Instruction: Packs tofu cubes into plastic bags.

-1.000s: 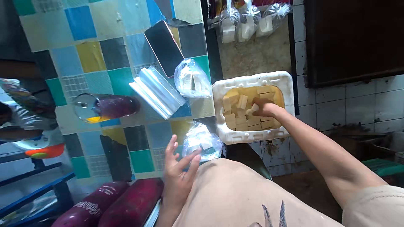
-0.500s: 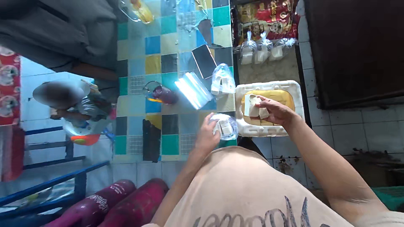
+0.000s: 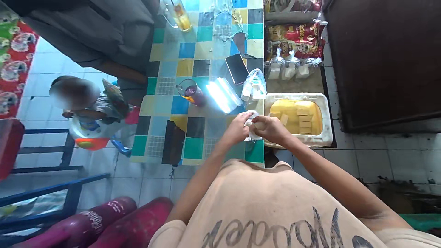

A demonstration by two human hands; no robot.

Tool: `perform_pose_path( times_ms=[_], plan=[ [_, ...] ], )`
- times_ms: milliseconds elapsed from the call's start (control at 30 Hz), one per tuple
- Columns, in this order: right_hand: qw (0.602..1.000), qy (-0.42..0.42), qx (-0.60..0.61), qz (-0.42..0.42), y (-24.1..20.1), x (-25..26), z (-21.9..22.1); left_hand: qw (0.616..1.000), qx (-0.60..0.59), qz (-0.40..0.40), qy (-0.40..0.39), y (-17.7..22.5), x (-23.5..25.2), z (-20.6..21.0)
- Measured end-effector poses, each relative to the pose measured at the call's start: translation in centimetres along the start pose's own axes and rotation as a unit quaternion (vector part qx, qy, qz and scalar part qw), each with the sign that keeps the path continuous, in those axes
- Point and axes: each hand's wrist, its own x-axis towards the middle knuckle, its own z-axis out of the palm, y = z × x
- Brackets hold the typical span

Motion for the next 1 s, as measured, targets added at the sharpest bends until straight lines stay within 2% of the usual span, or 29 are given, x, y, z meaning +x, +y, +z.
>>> perform_pose_path(
  times_ms=[33,100,167,300,433,567,733,767,900,1000],
  plan=[
    [1.000,-0.007,-0.024,0.012,-0.5,0.4,0.1,1.000,0.009,0.001,-0.005,0.3,0.1,0.0],
    [0.989,-0.065,-0.072,0.111,-1.8,2.0,0.0,1.000,0.030,0.008,0.003,0.5,0.1,0.3],
    [0.967,-0.112,-0.109,0.199,-3.0,3.5,0.1,0.998,0.016,0.020,0.054,0.0,-0.2,0.7],
    [0.943,-0.133,-0.143,0.271,-4.5,4.2,0.8,0.984,-0.066,0.039,0.160,-1.8,-2.5,2.1],
    [0.954,-0.148,-0.085,0.247,-4.4,4.4,1.7,0.975,-0.095,-0.011,0.202,-2.4,-4.0,2.9],
    [0.971,-0.091,-0.021,0.222,-2.1,4.1,0.4,0.976,-0.047,-0.019,0.210,-3.4,-4.0,3.2],
    [0.937,-0.145,0.125,0.294,-2.2,3.8,0.1,0.982,0.019,0.023,0.187,-2.1,-3.7,3.5],
    [0.933,-0.147,0.125,0.304,-2.2,3.9,0.3,0.983,0.020,0.024,0.179,-1.6,-3.7,3.4],
    [0.948,-0.120,-0.029,0.292,-2.8,4.2,0.7,0.983,0.026,0.046,0.178,-1.3,-3.3,3.3],
    [0.952,-0.108,-0.054,0.282,-3.2,4.4,1.1,0.983,0.035,0.072,0.164,-2.2,-2.7,3.7]
  ],
)
